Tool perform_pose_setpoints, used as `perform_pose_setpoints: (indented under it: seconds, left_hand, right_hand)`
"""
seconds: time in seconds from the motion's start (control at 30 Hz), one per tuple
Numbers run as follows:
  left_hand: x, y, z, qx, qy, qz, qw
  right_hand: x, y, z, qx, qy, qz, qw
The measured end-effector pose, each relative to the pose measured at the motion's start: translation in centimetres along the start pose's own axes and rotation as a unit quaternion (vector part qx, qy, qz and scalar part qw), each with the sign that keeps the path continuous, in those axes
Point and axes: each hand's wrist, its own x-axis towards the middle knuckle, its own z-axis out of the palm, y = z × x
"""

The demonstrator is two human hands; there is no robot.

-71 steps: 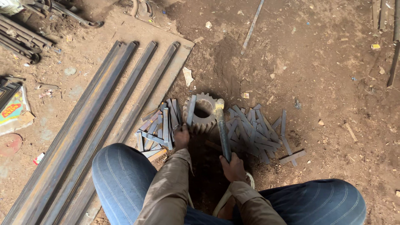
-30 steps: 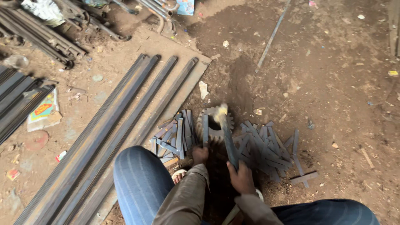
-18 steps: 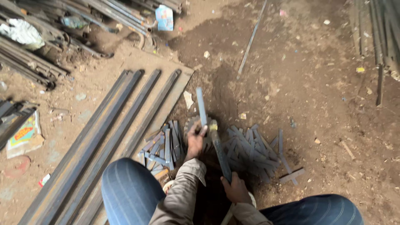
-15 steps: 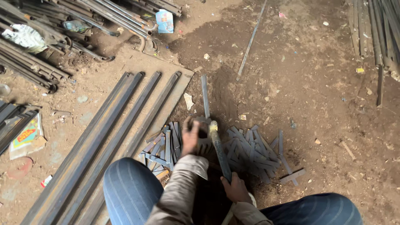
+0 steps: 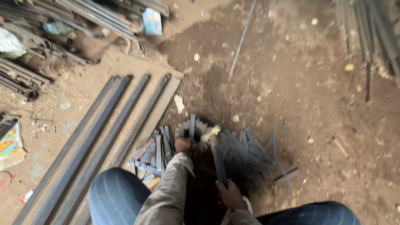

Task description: The person sits on the ground and repeatedly strikes a metal bar with a hammer, using a gear-like object as an anvil. The person occasionally repositions the metal bar and continues hammering.

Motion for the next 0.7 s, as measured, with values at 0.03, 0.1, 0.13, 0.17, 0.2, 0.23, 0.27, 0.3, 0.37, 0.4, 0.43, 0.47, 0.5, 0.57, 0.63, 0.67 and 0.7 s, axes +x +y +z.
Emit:
perform_pose_setpoints:
  seconds: [0.03, 0.1, 0.13, 0.17, 0.2, 0.23, 0.27, 0.3, 0.37, 0.4, 0.43, 0.47, 0.5, 0.57, 0.63, 0.67, 0.7]
  left_hand:
    - [-0.9, -1.6, 0.0, -0.072, 0.002, 0.052, 0.996]
    - [-2.4, -3.7, 0.2, -0.192, 0.008, 0.031, 0.981]
    - [-2.5, -3.7, 0.7, -0.254, 0.014, 0.025, 0.967]
    - [-2.5, -3.6, 0.8, -0.268, 0.005, 0.001, 0.963]
    - [-2.1, -3.0, 1.2, -0.287, -0.006, -0.022, 0.958]
    - [-1.6, -2.3, 1.6, -0.306, -0.016, -0.045, 0.951]
    - [-1.6, -1.7, 1.8, -0.331, -0.014, -0.056, 0.942]
    - [-1.6, -1.1, 2.0, -0.355, -0.012, -0.068, 0.932]
    - [-1.5, 0.7, 1.6, -0.303, 0.0, -0.052, 0.952]
    - [-1.4, 1.7, 1.3, -0.28, 0.003, -0.054, 0.959]
    - [-1.5, 2.6, 1.1, -0.257, 0.007, -0.056, 0.965]
    - [-1.7, 3.3, 1.2, -0.235, 0.009, -0.06, 0.97]
    - [-1.9, 3.7, 1.3, -0.239, 0.008, -0.049, 0.97]
    - [-2.3, 4.1, 1.6, -0.245, 0.006, -0.028, 0.969]
    - [-2.8, 3.5, 1.2, -0.158, 0.015, -0.002, 0.987]
    - [-3.0, 3.1, 1.1, -0.112, 0.018, 0.012, 0.993]
    - [-3.2, 2.5, 0.9, 0.008, 0.045, -0.003, 0.999]
  right_hand:
    - [-0.4, -0.1, 0.1, -0.021, 0.002, -0.023, 1.0]
    - [-1.1, 0.1, 0.6, -0.035, 0.007, -0.039, 0.999]
    - [-1.3, 0.0, 0.5, -0.03, 0.012, -0.035, 0.999]
    - [-1.4, -0.1, 0.6, -0.025, 0.018, -0.031, 0.999]
    - [-1.3, -0.3, 0.3, -0.06, 0.026, -0.035, 0.997]
    - [-1.1, -0.4, 0.2, -0.095, 0.034, -0.038, 0.994]
    - [-1.2, 0.0, 0.2, -0.131, 0.039, -0.038, 0.99]
    - [-1.3, 0.5, 0.2, -0.133, 0.042, -0.046, 0.989]
    - [-1.1, 1.1, 0.8, -0.133, 0.045, -0.066, 0.988]
    - [-0.9, 1.4, 1.0, -0.14, 0.05, -0.084, 0.985]
    - [-0.8, 1.7, 1.0, -0.148, 0.055, -0.102, 0.982]
    - [-0.6, 2.1, 0.9, -0.157, 0.061, -0.119, 0.979]
    - [-0.3, 2.5, 0.7, -0.165, 0.063, -0.113, 0.978]
    - [0.2, 3.4, 0.2, -0.18, 0.066, -0.1, 0.976]
    - [0.9, 4.1, 0.3, -0.198, 0.076, -0.12, 0.97]
    - [1.1, 4.3, 0.4, -0.205, 0.082, -0.13, 0.967]
    - [1.2, 4.5, 0.7, -0.199, 0.086, -0.153, 0.964]
